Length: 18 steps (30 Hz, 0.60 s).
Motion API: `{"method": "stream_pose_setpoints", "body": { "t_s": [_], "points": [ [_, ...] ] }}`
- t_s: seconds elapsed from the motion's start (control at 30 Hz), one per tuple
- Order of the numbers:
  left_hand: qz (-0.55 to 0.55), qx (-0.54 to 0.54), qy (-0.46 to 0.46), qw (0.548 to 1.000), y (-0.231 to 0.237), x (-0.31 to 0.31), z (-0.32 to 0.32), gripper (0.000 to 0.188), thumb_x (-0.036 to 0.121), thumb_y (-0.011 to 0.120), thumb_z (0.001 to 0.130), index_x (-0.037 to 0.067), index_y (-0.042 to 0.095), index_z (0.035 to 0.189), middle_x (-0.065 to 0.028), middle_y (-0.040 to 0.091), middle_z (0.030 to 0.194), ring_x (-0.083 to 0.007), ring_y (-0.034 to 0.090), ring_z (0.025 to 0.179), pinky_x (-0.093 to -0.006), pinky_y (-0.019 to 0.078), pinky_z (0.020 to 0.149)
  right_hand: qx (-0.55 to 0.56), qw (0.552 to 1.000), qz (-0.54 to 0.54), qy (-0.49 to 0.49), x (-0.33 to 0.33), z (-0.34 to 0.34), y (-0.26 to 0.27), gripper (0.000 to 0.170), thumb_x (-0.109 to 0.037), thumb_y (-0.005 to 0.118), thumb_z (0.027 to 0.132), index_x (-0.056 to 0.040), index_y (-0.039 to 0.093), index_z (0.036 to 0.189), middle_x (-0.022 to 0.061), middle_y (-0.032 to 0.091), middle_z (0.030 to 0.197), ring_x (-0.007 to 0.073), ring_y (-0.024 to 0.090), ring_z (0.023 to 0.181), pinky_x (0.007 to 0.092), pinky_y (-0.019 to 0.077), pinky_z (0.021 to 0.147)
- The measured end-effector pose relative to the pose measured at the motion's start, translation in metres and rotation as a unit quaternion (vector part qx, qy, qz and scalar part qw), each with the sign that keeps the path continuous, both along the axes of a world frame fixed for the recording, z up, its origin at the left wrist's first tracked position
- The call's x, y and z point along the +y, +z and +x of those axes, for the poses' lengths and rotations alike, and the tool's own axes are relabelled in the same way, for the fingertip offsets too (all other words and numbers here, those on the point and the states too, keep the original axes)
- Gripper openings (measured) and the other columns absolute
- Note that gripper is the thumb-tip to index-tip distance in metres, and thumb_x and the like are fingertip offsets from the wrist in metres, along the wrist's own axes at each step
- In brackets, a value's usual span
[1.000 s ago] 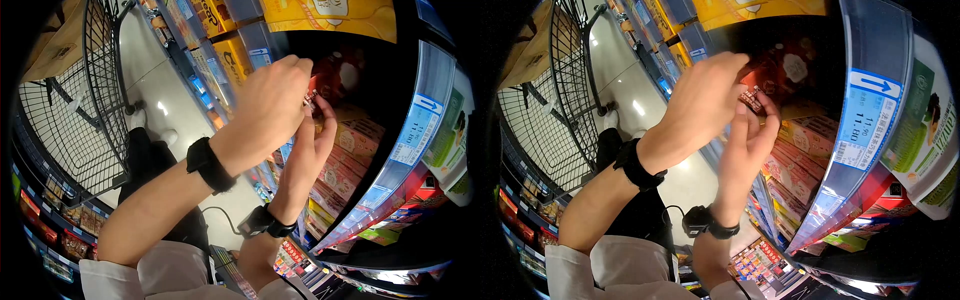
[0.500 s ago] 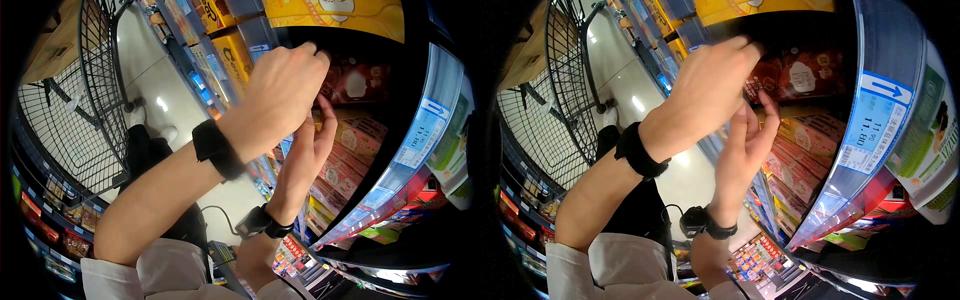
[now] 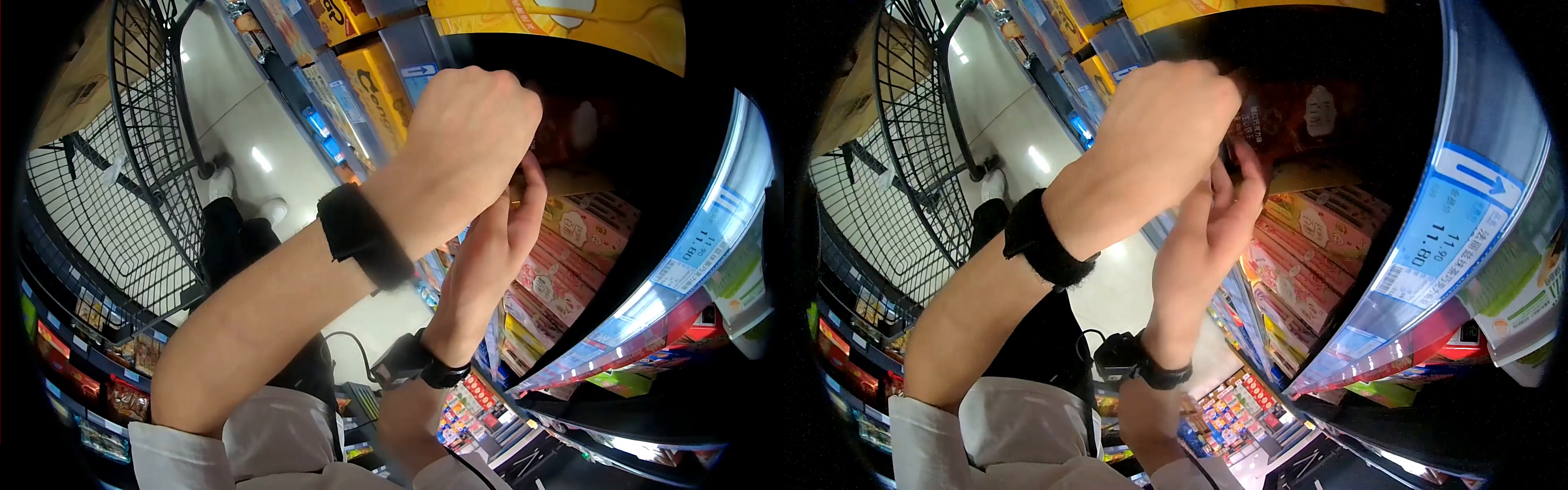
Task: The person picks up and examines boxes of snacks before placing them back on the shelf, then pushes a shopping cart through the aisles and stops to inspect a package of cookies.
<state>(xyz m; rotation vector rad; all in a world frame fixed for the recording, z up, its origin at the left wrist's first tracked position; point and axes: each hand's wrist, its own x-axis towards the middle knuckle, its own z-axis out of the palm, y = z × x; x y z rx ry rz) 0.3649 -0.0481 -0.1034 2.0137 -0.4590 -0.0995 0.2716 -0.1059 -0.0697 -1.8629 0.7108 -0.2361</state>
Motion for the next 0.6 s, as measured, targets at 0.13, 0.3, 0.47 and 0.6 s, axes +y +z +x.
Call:
{"method": "stream_pose_setpoints", "body": {
  "t_s": [0.13, 0.3, 0.47, 0.6],
  "points": [
    [-0.005, 0.020, -0.010, 1.000, 0.002, 0.001, 0.002, 0.033, 0.013, 0.085, 0.049, -0.001, 0.064, 0.071, -0.0183, 0.064, 0.076, -0.0381, 0.069, 0.075, -0.0426, 0.0559, 0.062, 0.009, 1.000, -0.011, 0.006, 0.000, 0.002, 0.000, 0.043, 0.000, 0.044, 0.102, 0.0037, 0.034, 0.144, 0.0205, 0.062, 0.131, 0.0190, 0.060, 0.118, 0.0311, 0.0445, 0.102],
    [-0.028, 0.028, -0.021, 0.999, -0.003, 0.003, 0.001, 0.033, 0.010, 0.084, 0.051, -0.002, 0.063, 0.073, -0.0185, 0.063, 0.076, -0.0404, 0.067, 0.077, -0.0438, 0.0550, 0.064, 0.008, 1.000, 0.012, -0.002, 0.002, 0.001, -0.001, 0.045, 0.000, 0.044, 0.102, 0.0038, 0.032, 0.145, 0.0208, 0.062, 0.131, 0.0198, 0.060, 0.118, 0.0316, 0.0442, 0.102],
    [-0.180, -0.029, 0.052, 0.982, -0.015, 0.006, -0.017, 0.033, 0.003, 0.075, 0.064, -0.005, 0.059, 0.092, -0.0200, 0.061, 0.093, -0.0388, 0.064, 0.093, -0.0418, 0.0537, 0.075, -0.036, 0.998, 0.046, 0.001, 0.014, -0.001, 0.001, 0.051, 0.002, 0.044, 0.100, 0.0038, 0.028, 0.148, 0.0226, 0.055, 0.138, 0.0233, 0.055, 0.125, 0.0343, 0.0418, 0.106],
    [-0.159, -0.015, -0.006, 0.987, -0.004, 0.030, -0.021, 0.038, 0.002, 0.069, 0.072, -0.005, 0.058, 0.108, -0.0195, 0.061, 0.110, -0.0363, 0.062, 0.104, -0.0398, 0.0532, 0.083, -0.038, 0.999, 0.002, 0.032, 0.015, -0.016, -0.002, 0.055, 0.002, 0.050, 0.098, 0.0045, 0.028, 0.149, 0.0265, 0.027, 0.157, 0.0293, 0.042, 0.138, 0.0378, 0.0381, 0.110]
  ]
}}
